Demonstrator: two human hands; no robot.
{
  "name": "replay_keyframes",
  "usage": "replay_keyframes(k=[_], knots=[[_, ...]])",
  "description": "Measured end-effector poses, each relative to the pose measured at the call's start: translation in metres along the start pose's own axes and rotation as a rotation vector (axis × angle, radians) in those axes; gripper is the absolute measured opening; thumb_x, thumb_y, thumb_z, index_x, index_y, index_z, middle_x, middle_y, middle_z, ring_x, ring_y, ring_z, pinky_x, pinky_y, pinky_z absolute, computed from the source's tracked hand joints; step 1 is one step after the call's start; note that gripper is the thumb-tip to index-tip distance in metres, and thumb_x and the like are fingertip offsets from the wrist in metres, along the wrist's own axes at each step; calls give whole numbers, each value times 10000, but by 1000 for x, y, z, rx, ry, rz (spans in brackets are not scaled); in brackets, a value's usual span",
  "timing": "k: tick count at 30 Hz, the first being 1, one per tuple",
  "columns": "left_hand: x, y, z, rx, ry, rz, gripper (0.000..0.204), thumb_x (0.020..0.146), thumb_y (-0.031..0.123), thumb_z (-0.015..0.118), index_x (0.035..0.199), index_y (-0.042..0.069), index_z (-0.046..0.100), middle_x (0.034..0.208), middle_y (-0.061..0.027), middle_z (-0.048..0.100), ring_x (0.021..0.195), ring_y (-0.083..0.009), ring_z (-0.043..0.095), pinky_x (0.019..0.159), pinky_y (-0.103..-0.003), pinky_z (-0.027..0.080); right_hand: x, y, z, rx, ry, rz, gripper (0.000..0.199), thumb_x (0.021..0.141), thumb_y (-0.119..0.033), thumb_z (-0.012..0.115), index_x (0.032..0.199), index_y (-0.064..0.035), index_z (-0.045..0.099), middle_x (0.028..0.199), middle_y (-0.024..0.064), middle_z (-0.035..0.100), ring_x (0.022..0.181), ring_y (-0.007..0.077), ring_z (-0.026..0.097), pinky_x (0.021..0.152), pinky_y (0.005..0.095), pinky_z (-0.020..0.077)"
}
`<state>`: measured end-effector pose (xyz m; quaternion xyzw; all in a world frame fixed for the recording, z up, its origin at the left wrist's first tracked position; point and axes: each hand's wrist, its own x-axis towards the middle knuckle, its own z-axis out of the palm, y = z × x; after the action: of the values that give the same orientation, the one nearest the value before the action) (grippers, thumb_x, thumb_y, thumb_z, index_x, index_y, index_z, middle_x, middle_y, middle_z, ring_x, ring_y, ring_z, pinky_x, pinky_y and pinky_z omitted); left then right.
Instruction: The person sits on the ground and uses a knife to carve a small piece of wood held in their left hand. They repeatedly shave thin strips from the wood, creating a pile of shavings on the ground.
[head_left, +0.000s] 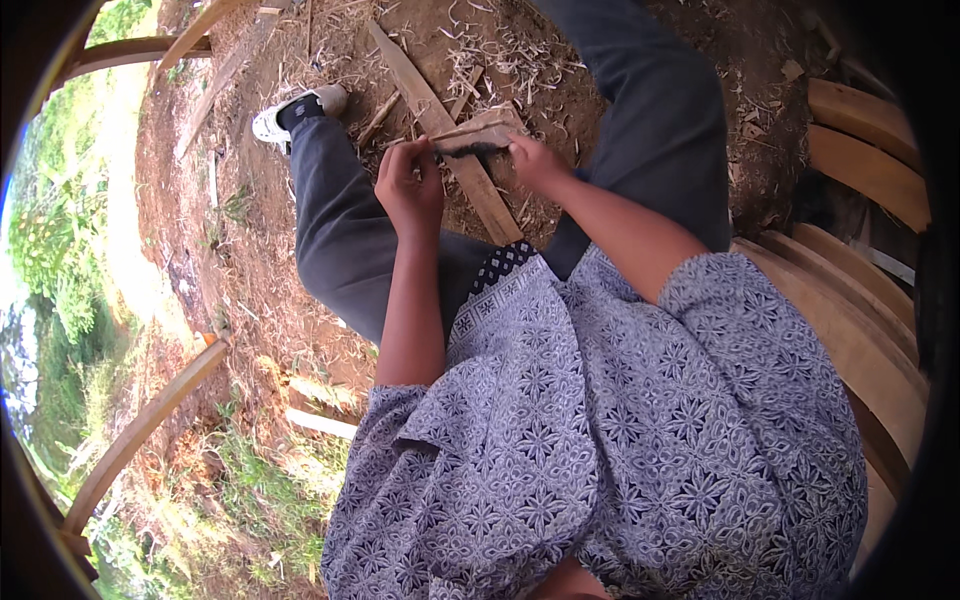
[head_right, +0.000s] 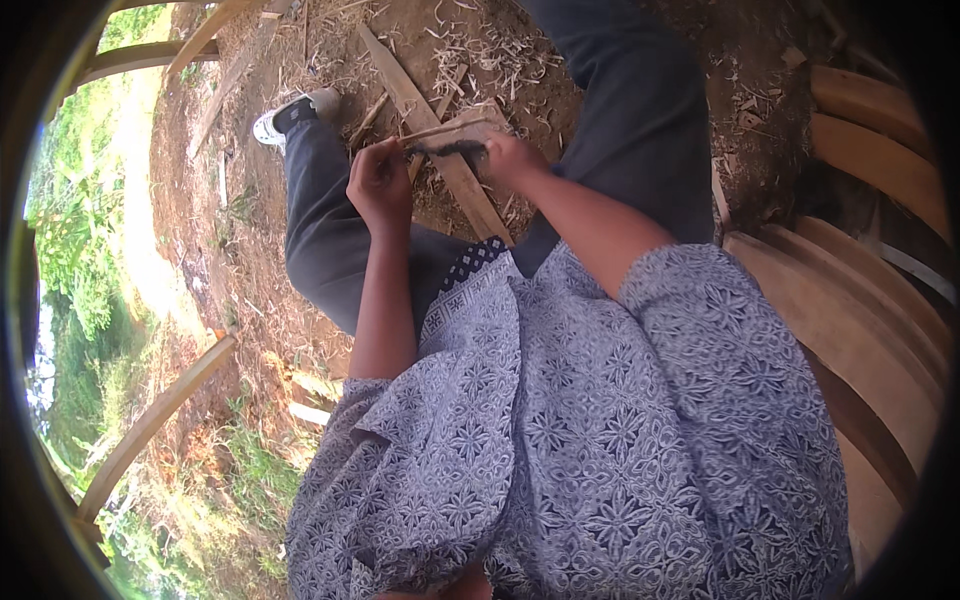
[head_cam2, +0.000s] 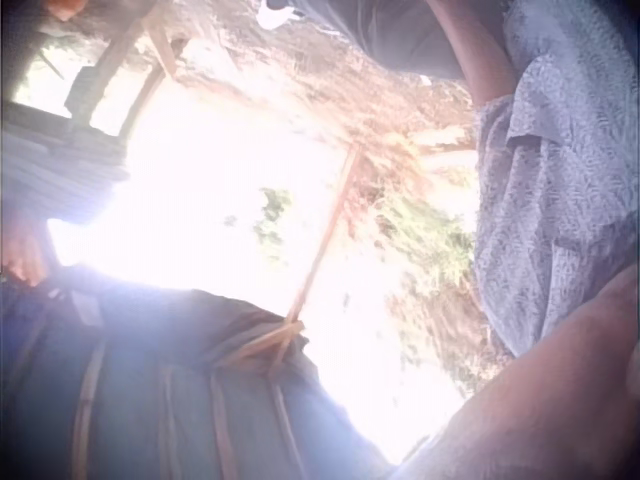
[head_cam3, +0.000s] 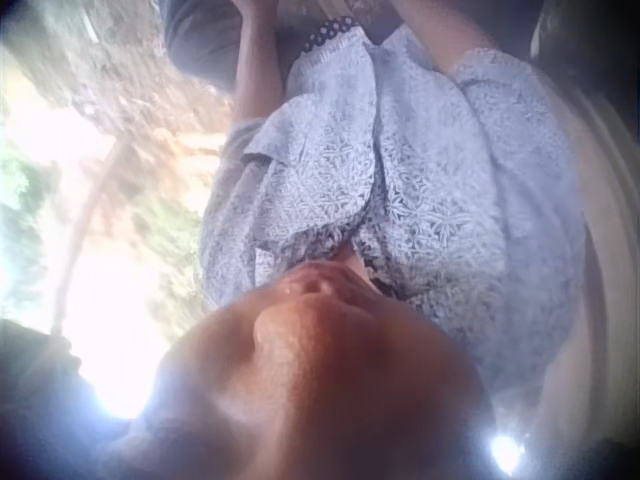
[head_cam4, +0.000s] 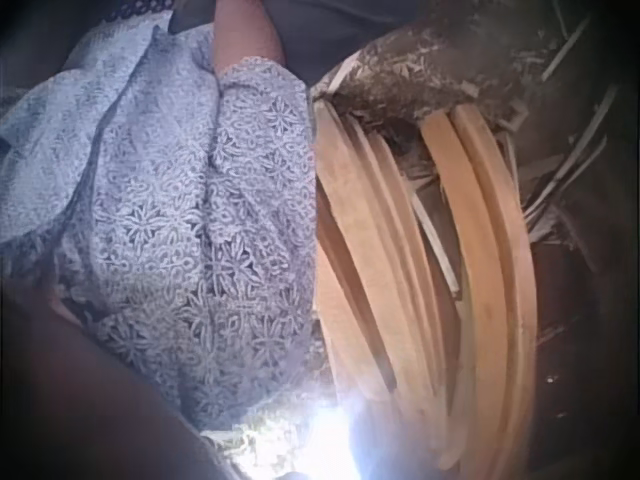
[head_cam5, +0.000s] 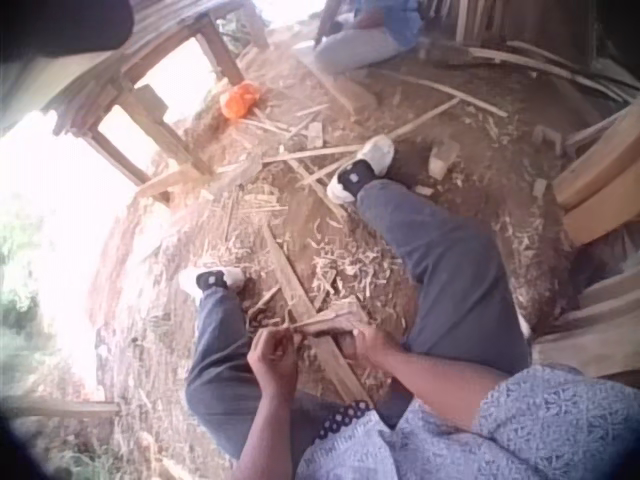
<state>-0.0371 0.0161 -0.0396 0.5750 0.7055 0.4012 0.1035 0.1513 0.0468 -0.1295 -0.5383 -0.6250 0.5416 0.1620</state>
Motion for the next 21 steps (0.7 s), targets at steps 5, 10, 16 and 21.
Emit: replay_keyframes(k=[5,10,16,21], knots=[[-3,-6,-4,-50,-38,-50,42,929,10,726,911,-5,691,866,-85,713,805,-132,701,710,-265,551,22,39,11,-67,25,197,456,1037,-356,504,1439,-152,576,1282,206,677,1159,350,670,995,413,510],[8,9,-26,-344,58,-155,48,955,-6,680,981,-31,648,992,-111,701,847,-168,710,768,-275,576,38,4,-8,229,255,101,537,1013,-492,582,1276,-25,613,1063,142,712,919,244,707,818,370,550],[18,71,-103,-806,188,-247,106,1037,14,541,1115,-31,598,1021,-123,673,884,-196,719,807,-325,607,-38,-113,-78,600,-252,222,384,990,-446,681,1013,-82,559,771,-3,563,599,77,577,542,261,481],[44,91,-126,-1115,151,-210,209,1086,131,488,1169,-23,603,982,-85,634,785,-179,698,729,-307,613,-89,-158,-92,580,-508,157,404,999,-444,671,919,-52,623,649,-4,559,496,82,539,464,246,440]])
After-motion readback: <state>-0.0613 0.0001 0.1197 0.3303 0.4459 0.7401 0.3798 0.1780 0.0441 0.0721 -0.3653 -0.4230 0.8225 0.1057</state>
